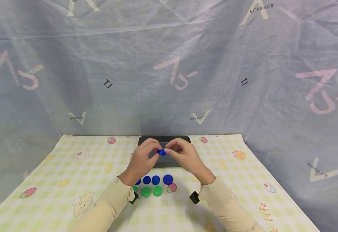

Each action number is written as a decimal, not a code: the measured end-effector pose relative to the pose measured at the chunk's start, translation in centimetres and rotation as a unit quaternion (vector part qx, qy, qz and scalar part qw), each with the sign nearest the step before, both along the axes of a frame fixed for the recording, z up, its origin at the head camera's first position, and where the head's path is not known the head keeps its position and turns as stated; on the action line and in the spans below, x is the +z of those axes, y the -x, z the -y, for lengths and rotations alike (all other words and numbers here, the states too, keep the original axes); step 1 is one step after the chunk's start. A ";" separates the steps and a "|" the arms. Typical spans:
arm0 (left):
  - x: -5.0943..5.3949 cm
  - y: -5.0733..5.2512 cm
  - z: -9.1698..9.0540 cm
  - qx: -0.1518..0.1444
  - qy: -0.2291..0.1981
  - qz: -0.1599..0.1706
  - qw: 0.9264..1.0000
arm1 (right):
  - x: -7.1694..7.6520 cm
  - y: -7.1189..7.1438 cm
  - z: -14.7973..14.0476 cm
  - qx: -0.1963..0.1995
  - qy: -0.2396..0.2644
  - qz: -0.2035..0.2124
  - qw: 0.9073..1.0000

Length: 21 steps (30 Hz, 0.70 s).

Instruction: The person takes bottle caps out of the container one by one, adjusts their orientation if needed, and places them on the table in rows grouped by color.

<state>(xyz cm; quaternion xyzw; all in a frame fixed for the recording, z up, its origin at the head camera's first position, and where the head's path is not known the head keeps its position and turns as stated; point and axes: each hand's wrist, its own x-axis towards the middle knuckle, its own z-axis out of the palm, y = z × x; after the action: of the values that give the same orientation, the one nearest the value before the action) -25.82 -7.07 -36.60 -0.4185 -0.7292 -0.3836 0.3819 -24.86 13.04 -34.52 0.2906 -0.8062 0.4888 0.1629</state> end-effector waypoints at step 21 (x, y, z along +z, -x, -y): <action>1.1 -2.0 2.6 -0.006 0.068 0.055 0.996 | 1.0 -1.5 0.2 0.054 -0.147 0.014 0.988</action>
<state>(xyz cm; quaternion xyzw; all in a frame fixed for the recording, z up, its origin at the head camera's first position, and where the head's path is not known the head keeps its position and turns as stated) -23.82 -9.62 -35.47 -0.4267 -0.7709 -0.3575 0.3097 -23.32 12.87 -33.47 0.3472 -0.8548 0.3773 0.0805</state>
